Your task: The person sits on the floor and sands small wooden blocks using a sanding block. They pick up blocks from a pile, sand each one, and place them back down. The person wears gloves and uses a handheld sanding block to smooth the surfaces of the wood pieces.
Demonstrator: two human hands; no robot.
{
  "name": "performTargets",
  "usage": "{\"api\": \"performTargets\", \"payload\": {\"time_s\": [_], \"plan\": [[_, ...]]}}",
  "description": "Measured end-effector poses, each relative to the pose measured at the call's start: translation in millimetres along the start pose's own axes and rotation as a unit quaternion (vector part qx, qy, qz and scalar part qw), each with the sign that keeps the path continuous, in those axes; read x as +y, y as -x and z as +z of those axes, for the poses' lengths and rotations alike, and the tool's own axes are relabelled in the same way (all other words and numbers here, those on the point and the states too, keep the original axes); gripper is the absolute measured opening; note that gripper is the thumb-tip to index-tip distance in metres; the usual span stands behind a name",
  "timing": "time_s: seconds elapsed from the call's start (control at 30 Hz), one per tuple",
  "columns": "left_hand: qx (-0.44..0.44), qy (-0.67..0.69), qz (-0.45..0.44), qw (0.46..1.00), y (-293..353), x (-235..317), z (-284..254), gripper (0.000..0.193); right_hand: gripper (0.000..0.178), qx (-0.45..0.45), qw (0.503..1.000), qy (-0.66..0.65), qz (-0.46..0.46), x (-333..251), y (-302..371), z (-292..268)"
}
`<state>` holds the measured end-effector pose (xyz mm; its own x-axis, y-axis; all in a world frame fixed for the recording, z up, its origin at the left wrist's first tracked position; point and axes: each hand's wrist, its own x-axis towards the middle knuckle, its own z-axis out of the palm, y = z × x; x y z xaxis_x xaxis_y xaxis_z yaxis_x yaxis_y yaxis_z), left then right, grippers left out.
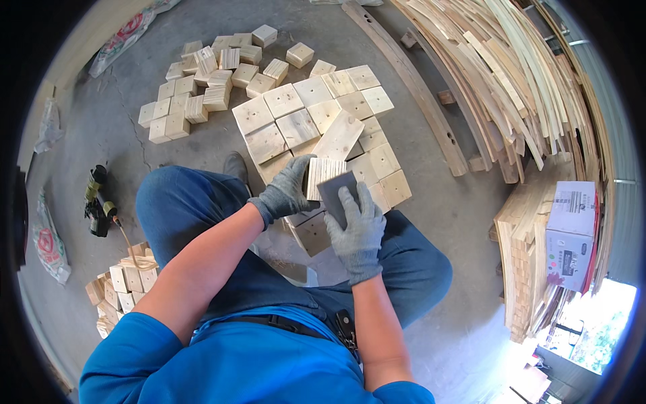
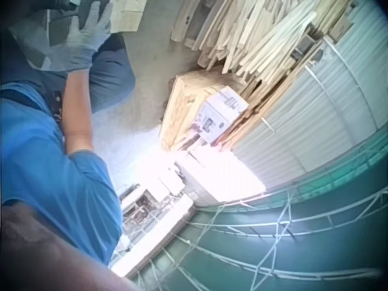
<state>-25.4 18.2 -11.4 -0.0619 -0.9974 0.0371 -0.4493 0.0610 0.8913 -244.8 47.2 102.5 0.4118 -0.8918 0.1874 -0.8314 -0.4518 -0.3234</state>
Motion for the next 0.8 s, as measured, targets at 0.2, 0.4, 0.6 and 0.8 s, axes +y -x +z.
{"api": "performTargets", "payload": {"time_s": [0.2,0.4,0.6,0.8], "plan": [[-0.021,-0.001,-0.027,0.999,1,11,-10,0.105,0.066,0.011,0.999,-0.02,0.027,20,-88,14],[-0.022,-0.001,-0.03,0.999,-2,8,-6,0.104,0.063,0.016,0.991,-0.122,0.06,78,-123,4],[-0.02,0.012,-0.039,0.999,1,6,-5,0.12,0.065,0.018,0.97,-0.179,0.164,128,-82,-56],[-0.074,0.005,-0.076,0.994,1,32,-24,0.136,0.067,0.109,0.876,-0.36,0.302,171,-25,-80]]}}
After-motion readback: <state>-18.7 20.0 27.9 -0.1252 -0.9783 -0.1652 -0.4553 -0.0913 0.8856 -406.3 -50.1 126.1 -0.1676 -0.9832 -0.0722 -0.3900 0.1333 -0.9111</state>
